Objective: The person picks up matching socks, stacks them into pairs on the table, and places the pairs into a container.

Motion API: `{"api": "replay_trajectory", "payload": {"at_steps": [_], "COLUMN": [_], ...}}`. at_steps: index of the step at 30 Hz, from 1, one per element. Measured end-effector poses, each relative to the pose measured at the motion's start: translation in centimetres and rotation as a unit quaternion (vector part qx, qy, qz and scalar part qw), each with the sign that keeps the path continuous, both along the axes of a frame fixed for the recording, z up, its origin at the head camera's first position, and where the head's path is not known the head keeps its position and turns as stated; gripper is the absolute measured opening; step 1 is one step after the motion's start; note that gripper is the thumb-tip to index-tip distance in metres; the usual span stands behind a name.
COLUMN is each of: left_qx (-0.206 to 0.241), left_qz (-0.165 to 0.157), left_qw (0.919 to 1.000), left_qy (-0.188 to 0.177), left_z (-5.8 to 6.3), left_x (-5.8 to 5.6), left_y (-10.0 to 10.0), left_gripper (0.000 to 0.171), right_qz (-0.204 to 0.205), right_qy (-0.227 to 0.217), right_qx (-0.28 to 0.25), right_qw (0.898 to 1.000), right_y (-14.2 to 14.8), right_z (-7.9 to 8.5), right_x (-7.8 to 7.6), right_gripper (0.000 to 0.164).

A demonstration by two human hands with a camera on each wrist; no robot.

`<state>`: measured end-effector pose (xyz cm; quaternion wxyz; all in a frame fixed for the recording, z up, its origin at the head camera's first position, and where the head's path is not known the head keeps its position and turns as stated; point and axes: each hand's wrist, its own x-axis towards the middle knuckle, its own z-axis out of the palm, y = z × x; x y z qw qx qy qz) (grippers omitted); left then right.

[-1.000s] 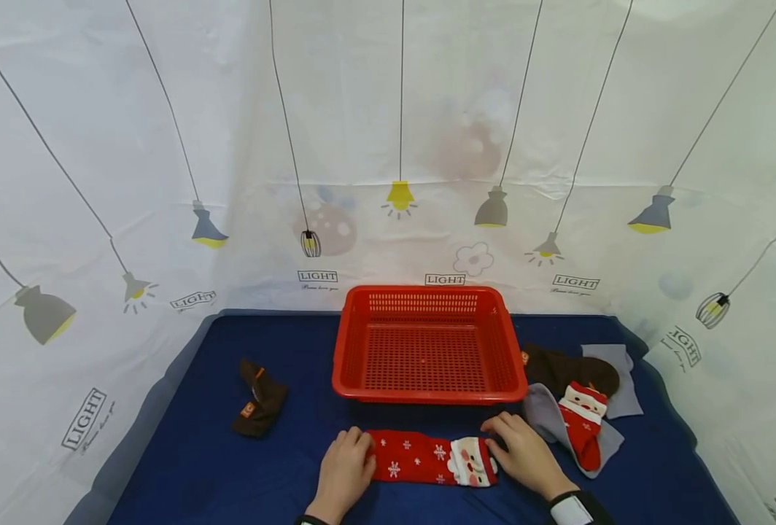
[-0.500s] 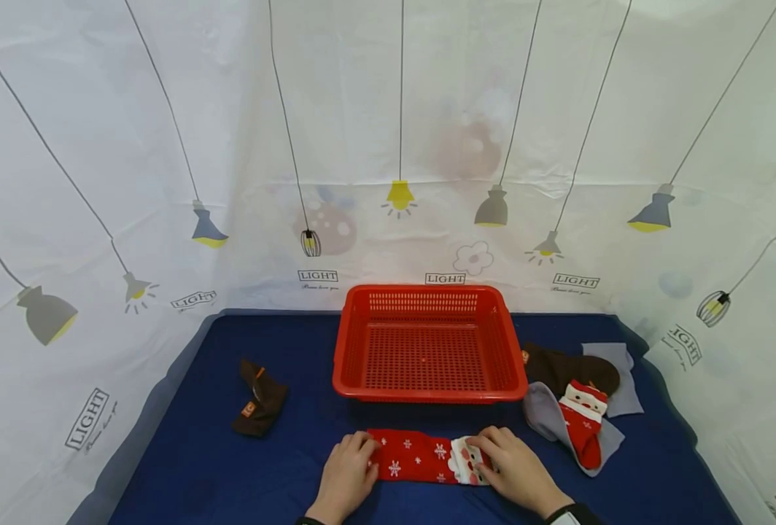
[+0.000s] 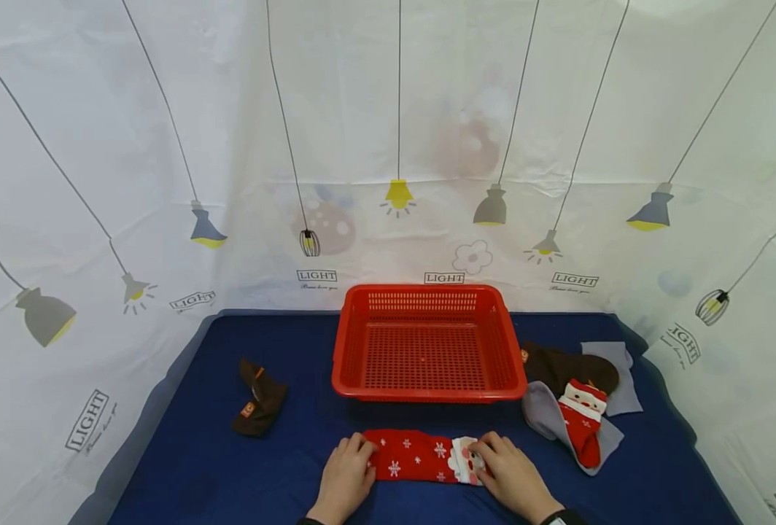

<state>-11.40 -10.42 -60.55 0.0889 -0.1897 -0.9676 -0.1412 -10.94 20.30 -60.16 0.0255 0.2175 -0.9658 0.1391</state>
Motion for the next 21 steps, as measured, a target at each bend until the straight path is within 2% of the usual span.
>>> {"api": "replay_trajectory", "payload": {"at_steps": [5, 9, 17, 21], "left_qx": [0.004, 0.005, 0.020, 0.031], "left_qz": [-0.004, -0.006, 0.004, 0.005], "left_qw": [1.0000, 1.0000, 0.9989, 0.9983], "left_qy": [0.007, 0.004, -0.042, -0.048], "left_z": [-0.2, -0.3, 0.1, 0.4], "left_x": [0.0, 0.0, -0.1, 0.0], "left_y": [0.1, 0.2, -0.1, -0.2], "left_gripper": [0.021, 0.021, 0.020, 0.021], "right_qz": [-0.020, -0.025, -0.029, -0.034], "right_qy": [-0.020, -0.019, 0.003, 0.017], "right_qx": [-0.028, -0.033, -0.028, -0.035], "right_qw": [0.999, 0.999, 0.999, 0.999], "right_y": [-0.6, -0.9, -0.5, -0.2], "right_z": [-0.4, -0.6, 0.3, 0.9], "right_x": [0.0, 0.0, 0.2, 0.3], "right_gripper": [0.020, 0.021, 0.023, 0.023]}}
